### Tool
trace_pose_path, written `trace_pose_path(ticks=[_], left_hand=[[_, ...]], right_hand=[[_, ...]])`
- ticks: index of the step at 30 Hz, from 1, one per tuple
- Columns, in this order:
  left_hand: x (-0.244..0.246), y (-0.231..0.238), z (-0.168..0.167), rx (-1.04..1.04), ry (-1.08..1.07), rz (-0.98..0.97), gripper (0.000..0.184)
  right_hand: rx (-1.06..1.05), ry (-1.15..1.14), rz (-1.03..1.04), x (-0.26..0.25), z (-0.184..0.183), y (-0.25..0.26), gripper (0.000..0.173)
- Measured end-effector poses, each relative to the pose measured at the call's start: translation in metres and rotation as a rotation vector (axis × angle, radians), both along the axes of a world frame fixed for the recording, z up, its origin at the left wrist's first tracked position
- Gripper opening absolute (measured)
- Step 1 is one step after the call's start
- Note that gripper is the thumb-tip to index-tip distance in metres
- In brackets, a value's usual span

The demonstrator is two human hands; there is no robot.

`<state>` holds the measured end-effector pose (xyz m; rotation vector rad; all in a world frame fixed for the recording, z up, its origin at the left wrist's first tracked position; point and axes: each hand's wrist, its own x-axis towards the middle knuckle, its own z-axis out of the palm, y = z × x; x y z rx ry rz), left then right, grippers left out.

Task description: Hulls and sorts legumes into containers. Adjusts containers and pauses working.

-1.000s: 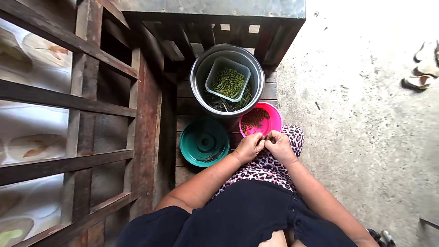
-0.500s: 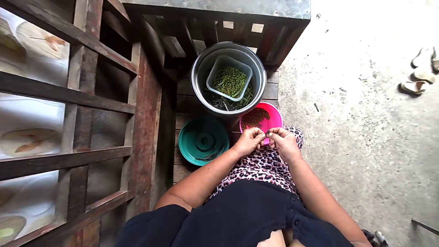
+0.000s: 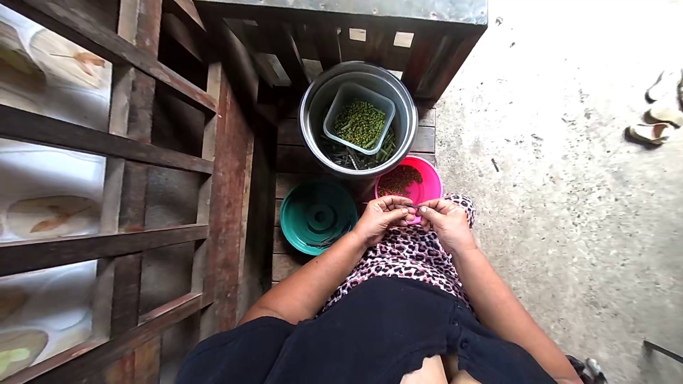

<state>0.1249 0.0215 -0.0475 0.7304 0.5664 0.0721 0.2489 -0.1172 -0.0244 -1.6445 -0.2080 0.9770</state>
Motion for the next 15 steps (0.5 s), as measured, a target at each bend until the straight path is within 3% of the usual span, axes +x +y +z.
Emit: trace_pose_path(ticks=[8,12,15], left_hand=[[0.002,-0.002,-0.013,0.221,-0.004,-0.037,0.009],[0.003,0.001,-0.007,0.339,-0.004,-0.065,0.006],[0.003,0.003,-0.004,0.361,0.013,-0.093,0.006]], right_hand=[[-0.125,0.038,0.225,-0.005,0.007,0.001,0.01],[-0.219,-0.25,0.318,-0.004,0.012,0.001,0.01],[-0.191,-0.464,0.272,-0.006,0.011,-0.001,0.009]])
